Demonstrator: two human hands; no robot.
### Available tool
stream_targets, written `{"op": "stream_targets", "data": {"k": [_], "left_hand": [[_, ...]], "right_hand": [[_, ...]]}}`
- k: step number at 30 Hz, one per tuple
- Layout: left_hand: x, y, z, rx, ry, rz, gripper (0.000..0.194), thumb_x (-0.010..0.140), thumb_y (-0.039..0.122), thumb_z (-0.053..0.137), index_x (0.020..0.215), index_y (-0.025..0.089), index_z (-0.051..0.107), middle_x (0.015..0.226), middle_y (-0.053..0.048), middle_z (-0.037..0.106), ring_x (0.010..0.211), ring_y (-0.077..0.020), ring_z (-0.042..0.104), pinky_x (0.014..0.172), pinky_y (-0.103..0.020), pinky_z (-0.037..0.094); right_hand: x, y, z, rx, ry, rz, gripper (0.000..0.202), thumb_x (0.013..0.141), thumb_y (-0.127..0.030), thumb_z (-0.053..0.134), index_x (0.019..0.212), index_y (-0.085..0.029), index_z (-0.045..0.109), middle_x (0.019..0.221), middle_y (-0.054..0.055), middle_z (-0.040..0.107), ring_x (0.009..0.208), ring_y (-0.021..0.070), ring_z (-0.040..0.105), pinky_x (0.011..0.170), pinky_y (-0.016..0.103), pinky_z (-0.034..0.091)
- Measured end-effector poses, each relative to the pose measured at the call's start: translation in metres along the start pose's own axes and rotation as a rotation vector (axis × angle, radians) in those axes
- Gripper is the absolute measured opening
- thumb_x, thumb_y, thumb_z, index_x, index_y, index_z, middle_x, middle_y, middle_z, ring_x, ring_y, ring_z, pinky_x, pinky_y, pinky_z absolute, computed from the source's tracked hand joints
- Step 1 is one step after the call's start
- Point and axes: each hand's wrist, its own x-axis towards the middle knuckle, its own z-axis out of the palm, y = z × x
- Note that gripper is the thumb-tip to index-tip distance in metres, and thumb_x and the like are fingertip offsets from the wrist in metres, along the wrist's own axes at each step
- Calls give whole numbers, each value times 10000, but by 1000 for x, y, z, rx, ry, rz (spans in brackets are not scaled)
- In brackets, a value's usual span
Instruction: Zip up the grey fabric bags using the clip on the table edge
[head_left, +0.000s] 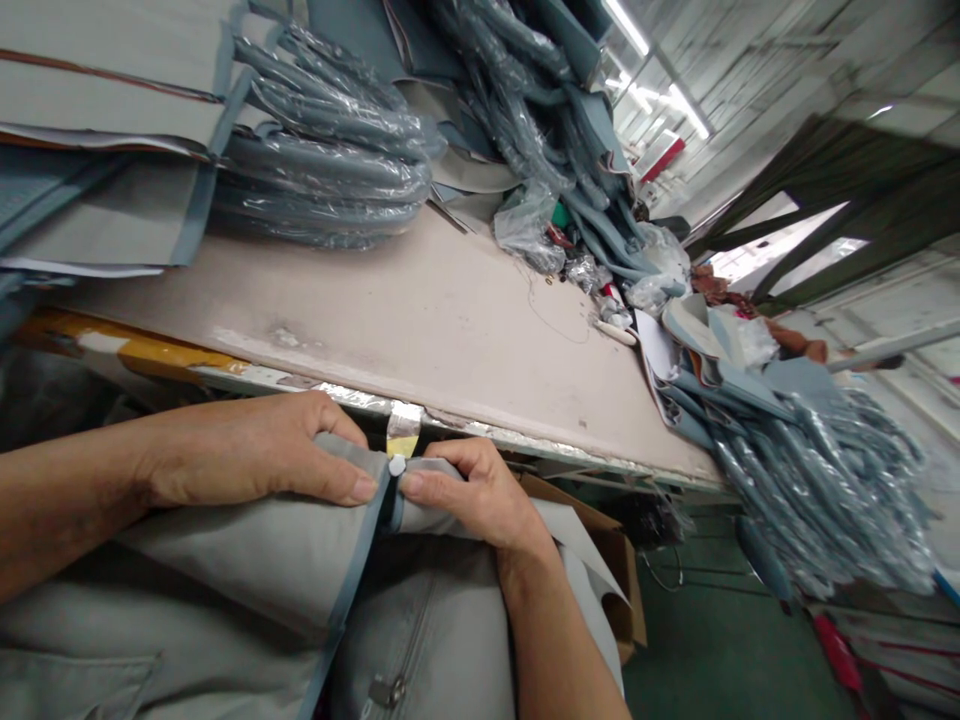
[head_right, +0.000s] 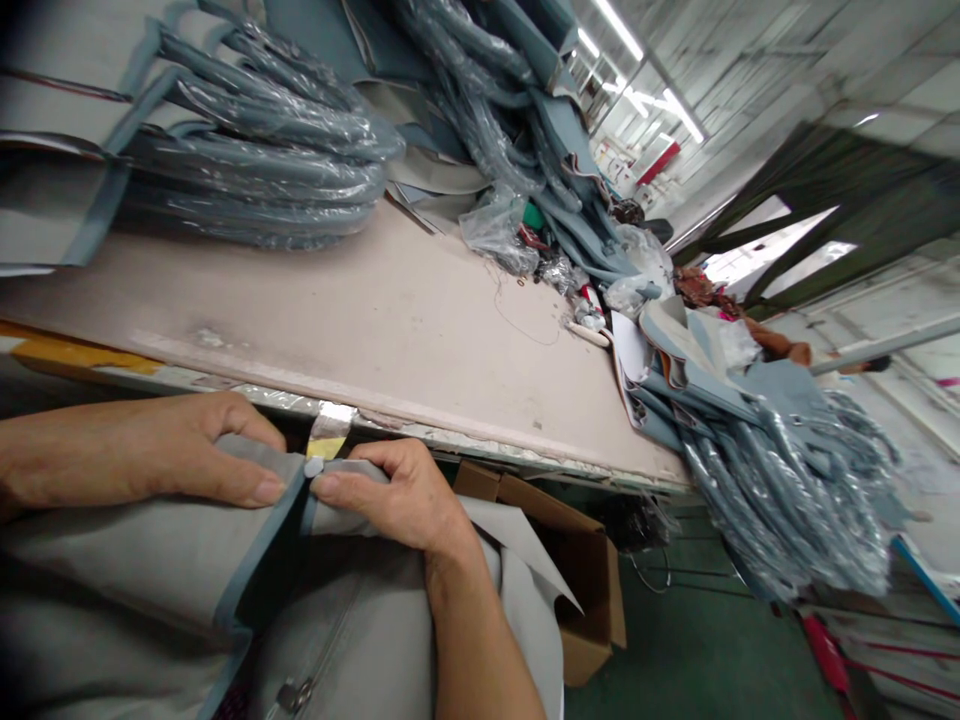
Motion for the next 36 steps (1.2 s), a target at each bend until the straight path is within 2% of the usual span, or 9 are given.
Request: {"op": "stream_targets", "data": {"k": [5,11,17,23,29,36], "left_hand": [[1,-1,1,-14,7,10,423,683,549,832,725,141,729,649,-28,610,608,-153,493,546,-182,285],[1,0,1,-39,3,0,418,663,547,842,745,148,748,640,-21,606,611,-122,414,544,-154,277],[2,-2,4,-68,58,23,464,658,591,847,702,147,718,607,-8,561,579,-111,426,532,-149,253],[2,0,4,-105,46,11,448,639,569,864,724,144,751,619,-4,579,582,-106,434,536,-139,299],[0,4,8,-113,82,35,457,628,582,854,706,146,742,602,-1,591,566,-110,443,530,-144,310],[1,5,10,-105,116,58,472,642,581,840,690,130,710,596,0,573,566,-124,463,527,-168,315]], "right_hand": [[0,1,-1,7,-1,-22,576,679,-633,892,588,-177,553,556,-69,379,544,70,290,493,242,215],[0,4,0,44,17,-77,545,707,-578,900,586,-178,551,558,-72,373,540,68,285,486,239,212],[-1,4,4,67,52,-88,546,701,-584,898,589,-181,547,550,-75,367,533,69,273,481,237,214],[-1,7,5,65,83,-135,524,717,-563,888,593,-176,556,558,-68,384,538,72,286,487,242,224],[-2,11,9,-19,181,-171,491,790,-569,828,631,-172,586,596,-53,428,577,88,340,530,245,272],[0,12,8,17,174,-169,518,768,-584,845,624,-174,564,583,-57,411,563,83,319,526,249,241]]}}
